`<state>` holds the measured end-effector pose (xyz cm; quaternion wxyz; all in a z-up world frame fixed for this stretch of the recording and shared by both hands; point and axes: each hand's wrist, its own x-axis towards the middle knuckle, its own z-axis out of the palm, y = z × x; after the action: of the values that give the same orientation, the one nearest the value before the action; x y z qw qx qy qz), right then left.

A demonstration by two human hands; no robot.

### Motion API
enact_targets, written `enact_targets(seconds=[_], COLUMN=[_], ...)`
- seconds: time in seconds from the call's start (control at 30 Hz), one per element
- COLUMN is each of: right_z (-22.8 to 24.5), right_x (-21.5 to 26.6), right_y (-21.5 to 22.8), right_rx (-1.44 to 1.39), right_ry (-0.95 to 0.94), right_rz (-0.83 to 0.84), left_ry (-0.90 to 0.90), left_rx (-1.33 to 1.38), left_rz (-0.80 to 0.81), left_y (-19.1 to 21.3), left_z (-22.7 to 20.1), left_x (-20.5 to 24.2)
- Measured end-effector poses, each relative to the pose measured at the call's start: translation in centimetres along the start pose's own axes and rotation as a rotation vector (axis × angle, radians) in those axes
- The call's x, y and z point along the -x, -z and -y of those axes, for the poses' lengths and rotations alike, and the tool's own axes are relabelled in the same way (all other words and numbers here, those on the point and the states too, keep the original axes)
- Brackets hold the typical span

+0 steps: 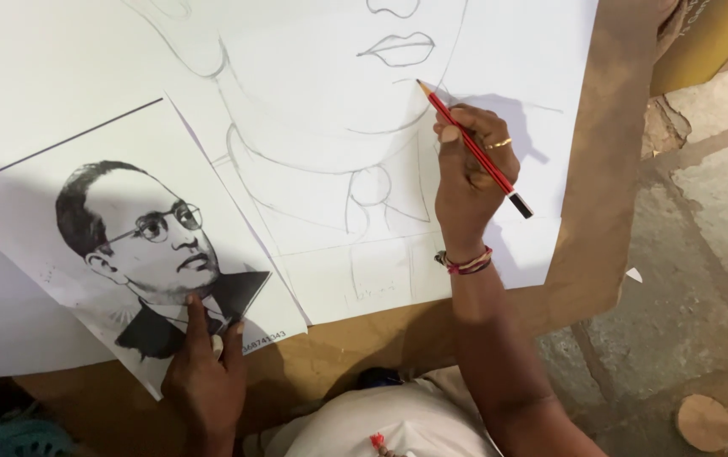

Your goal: Sketching a portrait of B.R. Ambedkar using a pencil and a reference photo.

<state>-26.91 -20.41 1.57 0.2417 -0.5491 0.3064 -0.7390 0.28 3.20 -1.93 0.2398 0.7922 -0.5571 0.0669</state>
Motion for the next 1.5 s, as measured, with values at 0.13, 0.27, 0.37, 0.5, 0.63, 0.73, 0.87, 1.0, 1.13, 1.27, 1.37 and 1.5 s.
enact_targets(seconds=[0.13, 0.27, 0.37, 0.5, 0.63, 0.73, 0.87, 1.0, 1.13, 1.27, 1.37, 1.5], right_z=[0.2, -0.2, -0.4, -3.3, -0.9, 1.1, 2.1, 4.1, 5.3, 6.5, 6.4, 6.0], right_x=[0.0, 0.1, -0.1, 0.6, 2.8, 6.0, 9.8, 10.3, 10.1, 9.8, 10.8, 11.5], right_y=[0.0, 0.0, 0.6, 5.5, 10.6, 14.0, 15.9, 14.4, 13.8, 13.7, 15.0, 16.0], right_rx=[0.029, -0.061, -0.151, -0.03, 0.219, 0.47, 0.621, 0.595, 0.601, 0.575, 0.566, 0.591], right_ry=[-0.025, -0.007, 0.013, 0.076, 0.16, 0.085, -0.04, -0.055, -0.106, -0.24, -0.157, -0.08], right_rz=[-0.034, -0.051, -0.108, -0.257, -0.218, -0.132, -0.074, -0.04, -0.05, -0.062, -0.009, 0.056], left_ry=[-0.003, -0.009, 0.029, 0.041, 0.003, -0.002, -0.031, -0.061, -0.075, -0.102, -0.119, -0.16], left_rx=[0.006, -0.009, -0.011, 0.007, 0.059, 0.031, -0.012, -0.035, -0.024, -0.009, -0.019, 0.022], left_rz=[0.011, -0.016, -0.003, 0.023, 0.002, -0.008, -0.022, -0.04, -0.099, -0.148, -0.15, -0.185], left_y=[0.2, -0.3, -0.6, -0.3, -0.3, -0.3, -0.1, -0.1, -0.4, -0.4, 0.0, -0.4], left_z=[-0.2, 0.2, 0.4, 0.6, 0.8, 0.8, 0.9, 1.1, 1.5, 1.4, 1.6, 1.8], left_x=[-0.2, 0.2, 0.2, 0.0, -0.1, 0.0, 0.2, 0.4, 0.6, 0.7, 1.1, 1.2])
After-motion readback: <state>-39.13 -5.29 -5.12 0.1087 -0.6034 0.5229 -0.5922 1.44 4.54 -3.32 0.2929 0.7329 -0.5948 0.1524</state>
